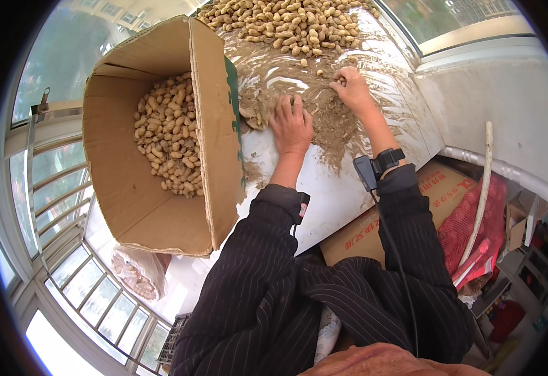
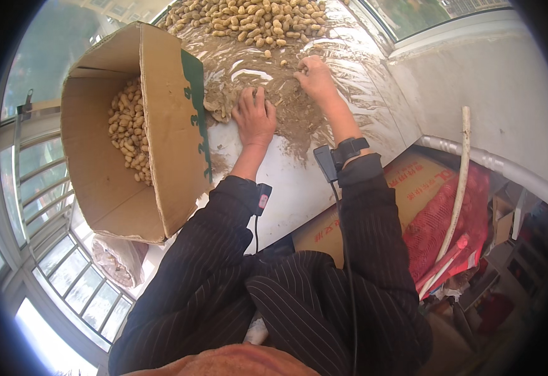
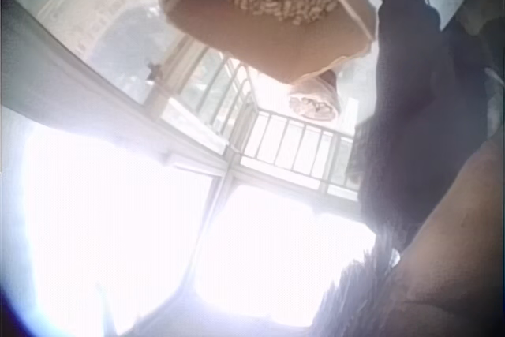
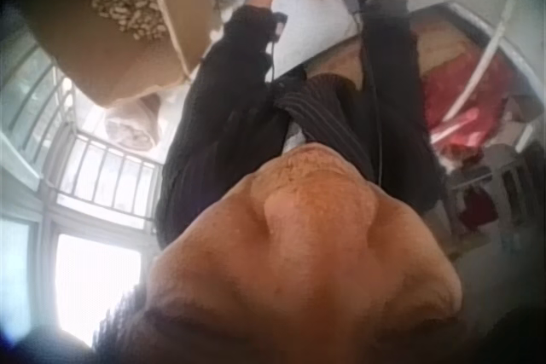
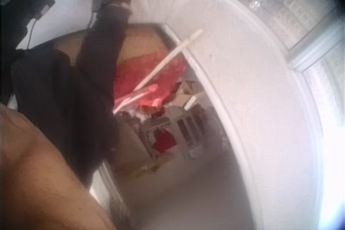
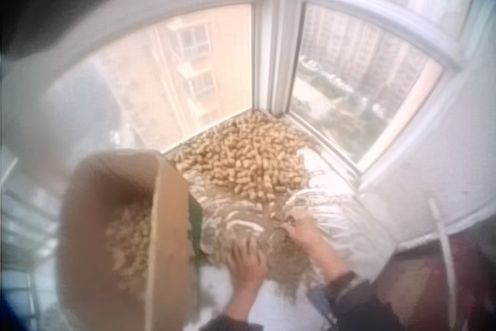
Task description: The person repeatedly scoops peanuts from a white surface into a cardboard box using both hands. The person then moves the box aside and continues to gather remaining peanuts and debris from the surface.
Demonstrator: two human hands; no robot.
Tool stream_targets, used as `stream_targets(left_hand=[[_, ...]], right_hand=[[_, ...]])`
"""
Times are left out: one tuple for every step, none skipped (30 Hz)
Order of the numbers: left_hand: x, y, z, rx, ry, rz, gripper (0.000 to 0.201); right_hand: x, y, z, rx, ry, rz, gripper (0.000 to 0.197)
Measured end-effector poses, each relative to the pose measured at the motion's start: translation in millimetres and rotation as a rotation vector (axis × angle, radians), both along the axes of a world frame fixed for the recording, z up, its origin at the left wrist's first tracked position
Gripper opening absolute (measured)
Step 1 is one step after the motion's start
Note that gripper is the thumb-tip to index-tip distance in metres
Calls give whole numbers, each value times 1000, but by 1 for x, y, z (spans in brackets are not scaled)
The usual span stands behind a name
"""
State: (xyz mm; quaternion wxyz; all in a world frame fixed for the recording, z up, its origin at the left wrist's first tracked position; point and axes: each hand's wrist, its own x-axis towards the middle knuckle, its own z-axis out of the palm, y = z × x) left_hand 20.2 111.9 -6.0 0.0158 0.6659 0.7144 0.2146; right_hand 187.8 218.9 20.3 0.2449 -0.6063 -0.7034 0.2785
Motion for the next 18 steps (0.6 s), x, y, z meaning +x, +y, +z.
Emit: stream_targets(left_hand=[[0,0,0,1,-5,1,41],[0,0,-1,-25,-12,1,41],[-1,0,-1,1,-8,2,41],[-1,0,0,2,-8,1,41],[-1,0,0,-26,-12,-2,41],[-1,0,0,0,-14,-1,41],[-1,0,0,-3,-19,0,41],[0,0,0,-33,-27,0,41],[0,0,1,-10,-26,1,41],[0,0,1,-13,-28,1,41],[0,0,1,-44,-31,2,41],[0,0,1,-15,-28,3,41],[0,1,1,-12,-27,4,41],[0,0,1,-38,-29,4,41],[0,0,2,-10,-26,4,42],[0,1,2,-8,-27,1,42],[0,1,2,-33,-30,1,42],[0,1,2,-5,-31,0,42]], right_hand=[[-2,-2,0,18,21,18,17],[-3,-2,0,42,2,26,16],[-4,-3,0,47,-19,32,16],[-4,-2,0,52,-39,37,15],[-4,-1,-1,71,-38,38,15],[-4,0,-1,90,-38,40,14],[-5,1,-1,66,-64,17,14],[-5,3,-1,71,-11,22,16],[-6,4,0,35,17,1,17],[-8,5,0,-17,35,-31,19],[-11,6,0,-4,71,-37,18],[-14,7,0,-7,96,-54,18],[-19,8,0,-25,116,-85,18],[-23,10,0,-17,165,-74,18],[-28,11,-1,-23,207,-76,18],[-32,12,-1,-30,253,-67,18],[-35,14,-2,43,172,-21,19],[-38,15,-3,116,96,36,20]])
